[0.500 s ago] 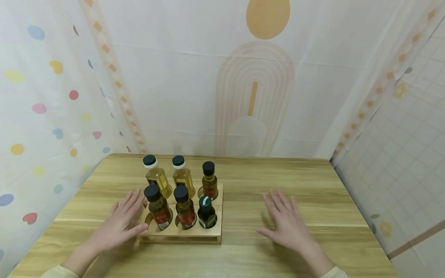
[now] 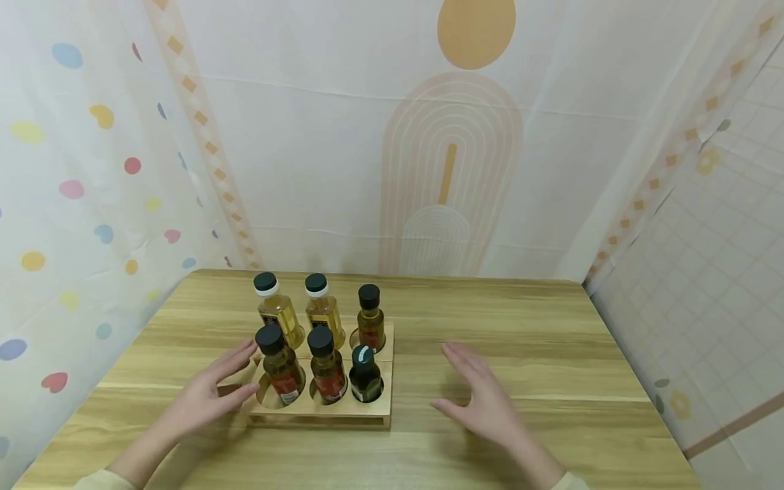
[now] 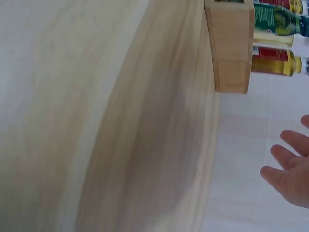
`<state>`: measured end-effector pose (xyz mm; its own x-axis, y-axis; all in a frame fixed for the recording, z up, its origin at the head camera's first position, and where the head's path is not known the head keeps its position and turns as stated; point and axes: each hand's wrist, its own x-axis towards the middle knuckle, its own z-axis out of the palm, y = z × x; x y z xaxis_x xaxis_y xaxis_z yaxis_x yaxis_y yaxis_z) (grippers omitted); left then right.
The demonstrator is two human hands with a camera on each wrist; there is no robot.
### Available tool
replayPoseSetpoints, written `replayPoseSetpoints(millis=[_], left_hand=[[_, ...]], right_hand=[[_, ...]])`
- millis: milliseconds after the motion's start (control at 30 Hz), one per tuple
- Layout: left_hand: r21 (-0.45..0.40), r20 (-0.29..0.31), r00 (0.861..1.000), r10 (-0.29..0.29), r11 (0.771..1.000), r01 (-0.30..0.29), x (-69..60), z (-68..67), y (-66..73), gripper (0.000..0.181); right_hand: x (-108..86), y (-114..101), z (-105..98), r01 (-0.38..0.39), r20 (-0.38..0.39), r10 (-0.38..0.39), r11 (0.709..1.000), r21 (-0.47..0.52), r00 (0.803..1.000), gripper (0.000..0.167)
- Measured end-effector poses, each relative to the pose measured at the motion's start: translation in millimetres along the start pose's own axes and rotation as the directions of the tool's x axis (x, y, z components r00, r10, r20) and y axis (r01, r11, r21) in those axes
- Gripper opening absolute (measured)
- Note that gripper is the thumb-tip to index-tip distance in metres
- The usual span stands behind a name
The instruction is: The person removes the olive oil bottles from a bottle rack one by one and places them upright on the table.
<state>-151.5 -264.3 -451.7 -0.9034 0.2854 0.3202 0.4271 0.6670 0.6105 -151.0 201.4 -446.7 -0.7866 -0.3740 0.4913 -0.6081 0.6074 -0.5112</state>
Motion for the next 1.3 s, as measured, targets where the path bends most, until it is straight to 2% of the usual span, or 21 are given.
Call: replayPoseSetpoints(millis=[233,367,467,600,700,967,1167,1300], left_hand=[[0.002,-0.014,1.0,-0.019,1.0,0.019,1.6,3.3,-1.0,0.065],[0.001,-0.022,1.0,-0.02,1.0,0.02,2.1,6.0,-3.1,0.06],[-0.028,-0.02,0.999,-0.025,0.999,0.024,2.2,6.7,-3.8,0.057],[-0.049,0.002,0.997,-0.074,0.996,0.074,2.3,7.0,-3.9,0.054],[-0.062,0.021,0.994,-0.111,0.992,0.112,2.6,7.2,-4.4,0.051],[-0.089,0.04,0.989,-0.145,0.985,0.148,2.9,5.1,-1.3,0.048],[-0.092,0.04,0.988,-0.148,0.984,0.151,3.9,5.4,-1.0,0.047],[-0.086,0.038,0.989,-0.145,0.985,0.148,4.8,6.9,-2.1,0.046]], right_hand=[[5.2,-15,12,-0.134,0.038,0.13,0.98,0.149,0.991,0.075],[8.8,-20,20,-0.172,0.057,0.163,0.957,0.233,0.985,0.07],[11.8,-22,27,-0.159,0.065,0.146,0.934,0.321,0.987,0.069],[16.7,-25,36,-0.128,0.069,0.109,0.903,0.411,0.992,0.067],[21.4,-28,43,-0.126,0.082,0.099,0.886,0.447,0.992,0.066],[39.0,-45,62,-0.156,0.102,0.119,0.825,0.543,0.988,0.064],[50.6,-55,70,-0.169,0.089,0.143,0.803,0.572,0.986,0.058],[55.8,-59,74,-0.175,0.07,0.166,0.802,0.571,0.984,0.053]])
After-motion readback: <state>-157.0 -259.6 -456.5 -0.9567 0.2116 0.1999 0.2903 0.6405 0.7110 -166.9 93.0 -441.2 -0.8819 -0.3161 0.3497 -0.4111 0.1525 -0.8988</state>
